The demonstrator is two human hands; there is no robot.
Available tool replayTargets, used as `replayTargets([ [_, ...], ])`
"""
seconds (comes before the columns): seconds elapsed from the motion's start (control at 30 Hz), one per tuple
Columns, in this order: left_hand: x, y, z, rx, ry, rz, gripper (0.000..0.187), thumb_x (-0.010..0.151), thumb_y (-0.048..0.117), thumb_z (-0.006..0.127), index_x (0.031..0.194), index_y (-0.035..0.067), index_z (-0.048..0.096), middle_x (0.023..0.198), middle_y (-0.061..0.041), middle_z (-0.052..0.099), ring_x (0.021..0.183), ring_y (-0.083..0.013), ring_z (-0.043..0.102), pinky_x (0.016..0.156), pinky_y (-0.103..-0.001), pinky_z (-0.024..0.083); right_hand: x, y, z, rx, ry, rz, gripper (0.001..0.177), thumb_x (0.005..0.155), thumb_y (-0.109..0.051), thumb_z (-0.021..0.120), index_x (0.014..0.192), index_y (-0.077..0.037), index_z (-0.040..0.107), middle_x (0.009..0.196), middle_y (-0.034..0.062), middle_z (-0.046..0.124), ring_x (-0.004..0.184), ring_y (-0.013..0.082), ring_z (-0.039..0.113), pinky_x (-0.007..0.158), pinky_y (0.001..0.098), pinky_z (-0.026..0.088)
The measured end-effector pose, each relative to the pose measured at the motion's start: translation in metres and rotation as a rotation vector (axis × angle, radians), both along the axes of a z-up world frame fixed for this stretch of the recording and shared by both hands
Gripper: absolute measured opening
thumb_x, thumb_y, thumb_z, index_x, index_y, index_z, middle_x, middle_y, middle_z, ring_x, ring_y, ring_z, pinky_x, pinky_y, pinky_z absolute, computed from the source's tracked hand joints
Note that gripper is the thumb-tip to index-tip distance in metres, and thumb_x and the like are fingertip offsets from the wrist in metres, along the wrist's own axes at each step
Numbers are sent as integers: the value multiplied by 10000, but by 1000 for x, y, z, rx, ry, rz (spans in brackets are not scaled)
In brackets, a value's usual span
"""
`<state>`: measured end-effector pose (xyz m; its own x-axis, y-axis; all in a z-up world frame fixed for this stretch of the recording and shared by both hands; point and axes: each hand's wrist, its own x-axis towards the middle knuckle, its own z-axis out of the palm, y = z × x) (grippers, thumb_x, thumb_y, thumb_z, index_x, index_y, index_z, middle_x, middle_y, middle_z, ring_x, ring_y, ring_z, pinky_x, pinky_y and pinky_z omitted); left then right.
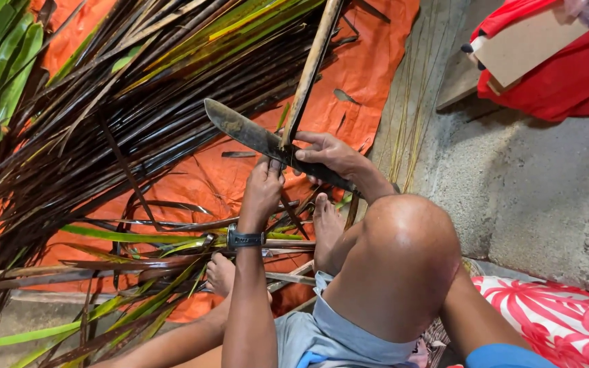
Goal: The person strips the central ribs from palm leaves using a large knife while sitting on a tarp.
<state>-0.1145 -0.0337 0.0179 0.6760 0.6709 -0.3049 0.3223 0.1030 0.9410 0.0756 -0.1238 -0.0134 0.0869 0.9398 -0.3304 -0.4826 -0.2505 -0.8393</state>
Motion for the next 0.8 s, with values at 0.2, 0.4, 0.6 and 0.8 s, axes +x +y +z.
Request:
replayTargets([
  [0.2, -12, -2, -18, -10, -24, -47, 279, 1093, 214, 426, 1001, 85, 656, 652, -71, 569, 679, -231, 574, 693, -391, 503, 9, 1, -7, -14, 21, -63, 575, 971, -43, 656, 1517, -105, 486, 810, 325, 722, 501, 346, 717, 359, 380, 586],
  [0.4, -19, 4, -22, -2, -39, -79, 297, 1106, 230, 426, 973, 94, 654, 643, -59, 567, 656, -202, 538, 663, -374, 469, 7, 2, -1, -6, -18, -102, 614, 928, 4, 692, 1497, -138, 511, 795, 280, 721, 491, 342, 711, 351, 388, 585],
  [0.6, -53, 6, -40, -42, 7, -61, 271, 1073, 198, 464, 995, 78, 694, 640, -111, 581, 648, -222, 552, 665, -374, 493, 72, 3, -41, -45, 3, -433, 515, 990, -79, 671, 1469, -221, 546, 864, 23, 679, 547, 227, 679, 427, 338, 607],
  [0.8, -36, -3, -32, -100, -74, -43, 261, 1072, 233, 459, 1029, 117, 689, 630, -5, 582, 595, -138, 516, 599, -289, 455, 73, -13, -44, -51, -27, -237, 534, 973, -70, 646, 1476, -212, 538, 835, 193, 707, 501, 305, 701, 368, 420, 599],
])
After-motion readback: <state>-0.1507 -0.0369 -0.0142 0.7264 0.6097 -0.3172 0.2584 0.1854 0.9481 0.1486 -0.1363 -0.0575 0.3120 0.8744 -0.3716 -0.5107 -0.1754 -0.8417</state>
